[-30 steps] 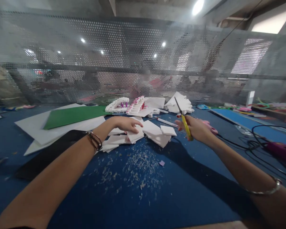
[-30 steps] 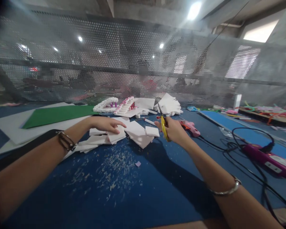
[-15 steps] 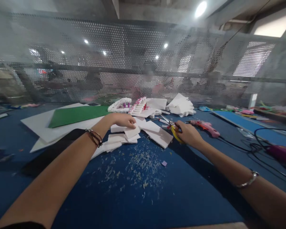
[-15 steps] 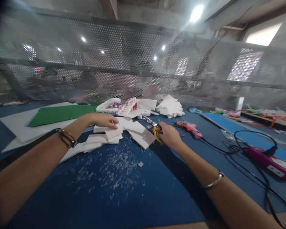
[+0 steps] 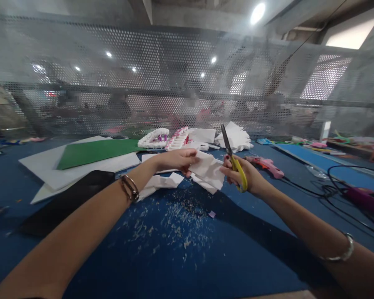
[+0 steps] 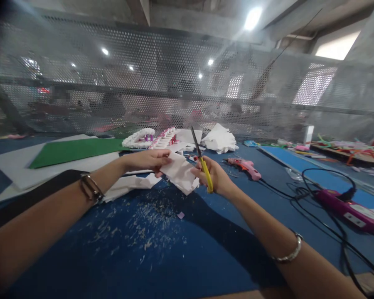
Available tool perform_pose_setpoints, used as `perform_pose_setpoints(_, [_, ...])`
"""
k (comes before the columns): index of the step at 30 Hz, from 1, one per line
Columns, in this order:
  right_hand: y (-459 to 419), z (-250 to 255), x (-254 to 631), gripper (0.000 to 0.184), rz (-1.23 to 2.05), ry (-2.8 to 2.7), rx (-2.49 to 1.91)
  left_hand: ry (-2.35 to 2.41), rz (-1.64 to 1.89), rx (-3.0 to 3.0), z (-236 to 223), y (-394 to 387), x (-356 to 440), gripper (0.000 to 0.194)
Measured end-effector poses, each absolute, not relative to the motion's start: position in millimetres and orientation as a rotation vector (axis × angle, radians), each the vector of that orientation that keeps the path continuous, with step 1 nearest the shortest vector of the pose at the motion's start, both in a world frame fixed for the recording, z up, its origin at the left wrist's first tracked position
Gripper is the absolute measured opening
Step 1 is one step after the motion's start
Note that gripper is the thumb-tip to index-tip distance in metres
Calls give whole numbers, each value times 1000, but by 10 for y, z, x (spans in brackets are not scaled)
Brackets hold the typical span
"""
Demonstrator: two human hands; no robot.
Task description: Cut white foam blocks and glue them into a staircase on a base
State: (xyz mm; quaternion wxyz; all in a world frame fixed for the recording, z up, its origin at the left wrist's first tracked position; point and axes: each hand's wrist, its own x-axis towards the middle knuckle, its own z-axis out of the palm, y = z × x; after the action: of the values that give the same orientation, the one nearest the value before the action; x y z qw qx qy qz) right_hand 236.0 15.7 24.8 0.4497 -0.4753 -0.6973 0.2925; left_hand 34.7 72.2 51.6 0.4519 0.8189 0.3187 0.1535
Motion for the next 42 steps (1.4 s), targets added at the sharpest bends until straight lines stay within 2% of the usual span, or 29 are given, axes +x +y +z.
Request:
perform_pose_setpoints(6, [158,262,2365,42,789,-1641,-1097,769,533,1966,331,769,522,22])
perform_pose_setpoints(16, [194,174,2319,46,784,-1441,-1061,758,635,1837,194,800,595,15])
perform_pose_setpoints(27, [168,243,2392,42,896,-1440,-1074,711,444,2102,432,769,449,22])
perform_pose_setpoints(34, [127,241,2302,43,985,-1504,-1062,757,477,2165,376,797,484,18])
perform_pose_setpoints(42, [142,201,2307,45,951,-1446,-1031,757,424,2087,314,724,555,27])
